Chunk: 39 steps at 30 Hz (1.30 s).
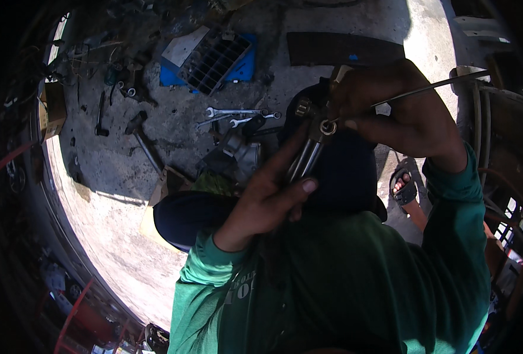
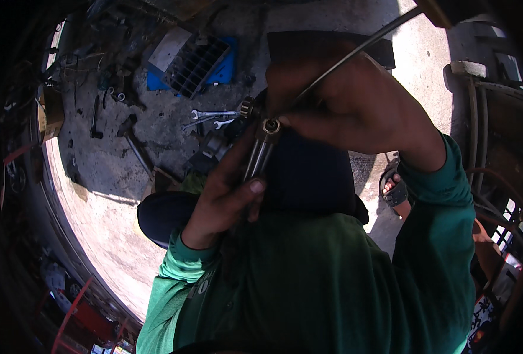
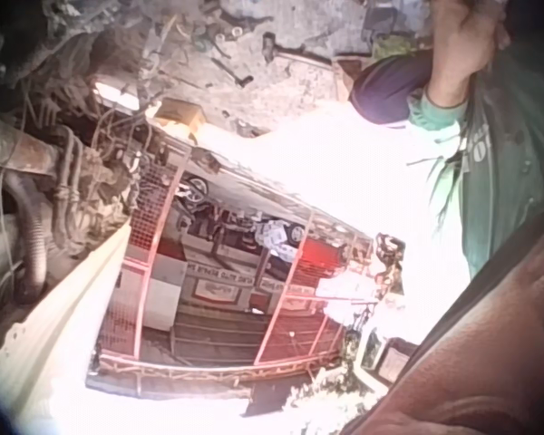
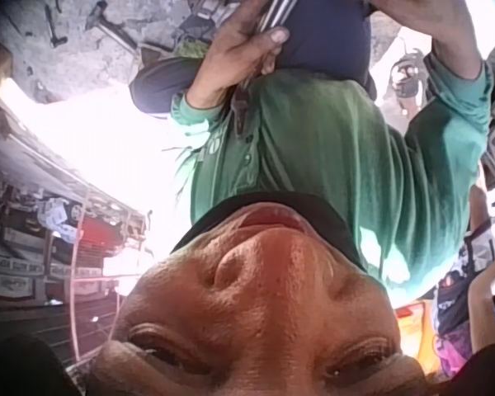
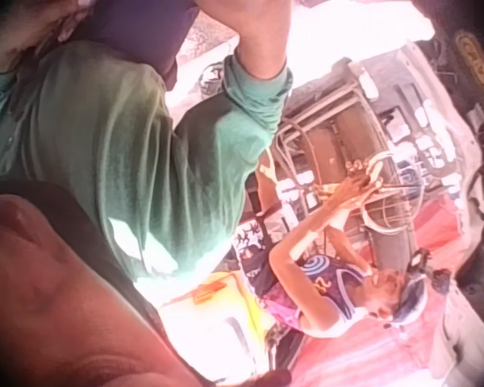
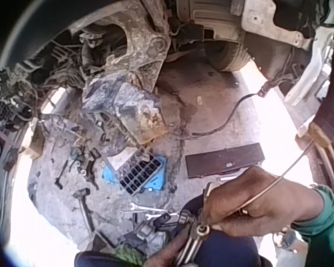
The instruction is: The person is repairing a mechanical part using a screwdriver and wrench. They are adjusting and tightening components of the part while sitting on the floor.
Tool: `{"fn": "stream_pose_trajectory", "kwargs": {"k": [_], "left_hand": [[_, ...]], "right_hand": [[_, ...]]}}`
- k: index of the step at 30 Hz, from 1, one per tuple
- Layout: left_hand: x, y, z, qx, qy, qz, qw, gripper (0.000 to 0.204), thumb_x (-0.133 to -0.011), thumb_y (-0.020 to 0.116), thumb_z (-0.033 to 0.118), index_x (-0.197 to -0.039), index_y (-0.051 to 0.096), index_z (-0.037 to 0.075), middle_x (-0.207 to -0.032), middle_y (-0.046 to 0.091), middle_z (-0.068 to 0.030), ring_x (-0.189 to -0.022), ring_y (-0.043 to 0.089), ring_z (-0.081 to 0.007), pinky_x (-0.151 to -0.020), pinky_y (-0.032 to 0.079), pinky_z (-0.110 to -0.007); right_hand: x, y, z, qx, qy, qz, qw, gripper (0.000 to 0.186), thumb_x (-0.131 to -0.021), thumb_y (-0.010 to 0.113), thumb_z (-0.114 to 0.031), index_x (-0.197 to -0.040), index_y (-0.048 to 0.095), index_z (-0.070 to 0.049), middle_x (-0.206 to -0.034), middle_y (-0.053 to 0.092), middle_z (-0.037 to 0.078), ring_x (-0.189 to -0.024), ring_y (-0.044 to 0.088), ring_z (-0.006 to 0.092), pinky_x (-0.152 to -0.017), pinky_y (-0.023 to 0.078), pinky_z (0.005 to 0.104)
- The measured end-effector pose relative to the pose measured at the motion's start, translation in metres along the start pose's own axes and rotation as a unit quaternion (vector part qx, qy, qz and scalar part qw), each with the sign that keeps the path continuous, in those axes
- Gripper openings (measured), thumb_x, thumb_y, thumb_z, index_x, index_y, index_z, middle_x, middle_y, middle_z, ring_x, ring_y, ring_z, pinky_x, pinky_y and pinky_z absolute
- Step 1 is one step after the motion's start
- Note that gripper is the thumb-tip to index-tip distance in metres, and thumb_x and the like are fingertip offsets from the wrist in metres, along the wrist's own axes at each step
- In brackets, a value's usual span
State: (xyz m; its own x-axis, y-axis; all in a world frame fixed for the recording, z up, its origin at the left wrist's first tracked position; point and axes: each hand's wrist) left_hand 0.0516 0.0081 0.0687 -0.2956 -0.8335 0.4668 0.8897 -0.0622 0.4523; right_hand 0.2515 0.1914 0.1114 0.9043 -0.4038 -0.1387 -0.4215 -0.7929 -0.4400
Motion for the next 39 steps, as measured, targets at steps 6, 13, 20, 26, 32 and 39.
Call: {"fn": "stream_pose_trajectory", "kwargs": {"k": [6,13,20,26,32,39], "left_hand": [[-0.002,0.000,0.000,-0.008,0.007,-0.002,1.000,0.080,-0.097,0.061,0.006,-0.164,0.018,0.012,-0.110,0.065,-0.0080,-0.058,0.054,-0.0059,-0.054,0.048,-0.023],[-0.001,0.000,-0.002,0.000,0.003,0.000,1.000,0.080,-0.097,0.062,0.006,-0.163,0.019,0.011,-0.108,0.064,-0.0075,-0.058,0.054,-0.0064,-0.054,0.048,-0.023],[0.000,0.003,0.002,-0.016,0.007,0.007,1.000,0.079,-0.097,0.062,0.006,-0.163,0.019,0.012,-0.109,0.066,-0.0095,-0.058,0.054,-0.0067,-0.053,0.048,-0.023],[0.001,0.000,-0.001,-0.007,0.005,0.001,1.000,0.079,-0.097,0.062,0.005,-0.163,0.019,0.012,-0.115,0.065,-0.0107,-0.058,0.054,-0.0065,-0.053,0.048,-0.023],[0.003,0.000,-0.001,-0.020,0.005,0.006,1.000,0.079,-0.097,0.062,0.006,-0.163,0.020,0.012,-0.115,0.066,-0.0104,-0.058,0.055,-0.0064,-0.054,0.048,-0.023],[0.002,0.001,-0.002,-0.002,0.001,0.000,1.000,0.079,-0.097,0.062,0.007,-0.164,0.019,0.013,-0.102,0.065,-0.0073,-0.058,0.055,-0.0065,-0.054,0.048,-0.023]], "right_hand": [[0.004,0.008,0.012,-0.084,0.004,0.022,0.996,0.011,-0.081,0.069,0.001,-0.092,0.066,0.001,-0.084,0.064,0.011,-0.080,0.067,0.0242,-0.070,0.052,0.0344],[0.002,0.004,-0.005,0.025,-0.032,0.027,0.999,0.011,-0.078,0.070,0.003,-0.088,0.071,0.004,-0.085,0.071,0.017,-0.080,0.072,0.0312,-0.070,0.055,0.0386],[0.001,0.003,-0.010,0.046,-0.031,0.015,0.998,0.010,-0.078,0.070,0.005,-0.088,0.070,0.004,-0.085,0.071,0.018,-0.080,0.072,0.0324,-0.070,0.056,0.0392],[-0.003,0.002,-0.003,0.029,-0.033,-0.008,0.999,0.009,-0.079,0.071,0.004,-0.087,0.069,0.004,-0.085,0.071,0.017,-0.081,0.072,0.0320,-0.070,0.056,0.0390],[-0.003,0.001,-0.008,0.038,-0.026,-0.005,0.999,0.011,-0.078,0.072,0.005,-0.089,0.070,0.002,-0.086,0.072,0.016,-0.081,0.072,0.0312,-0.069,0.056,0.0388],[0.007,0.011,-0.012,0.102,-0.032,0.039,0.994,0.009,-0.079,0.072,0.005,-0.087,0.069,0.001,-0.086,0.073,0.016,-0.080,0.074,0.0314,-0.068,0.058,0.0376]]}}
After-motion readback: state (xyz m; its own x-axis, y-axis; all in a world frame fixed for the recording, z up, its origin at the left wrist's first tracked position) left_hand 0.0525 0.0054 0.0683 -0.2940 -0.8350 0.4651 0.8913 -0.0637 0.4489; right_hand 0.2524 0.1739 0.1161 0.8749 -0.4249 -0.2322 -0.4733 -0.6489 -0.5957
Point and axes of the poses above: each hand's wrist, its own x-axis away from the middle knuckle, its own y-axis out of the palm, z = x × y
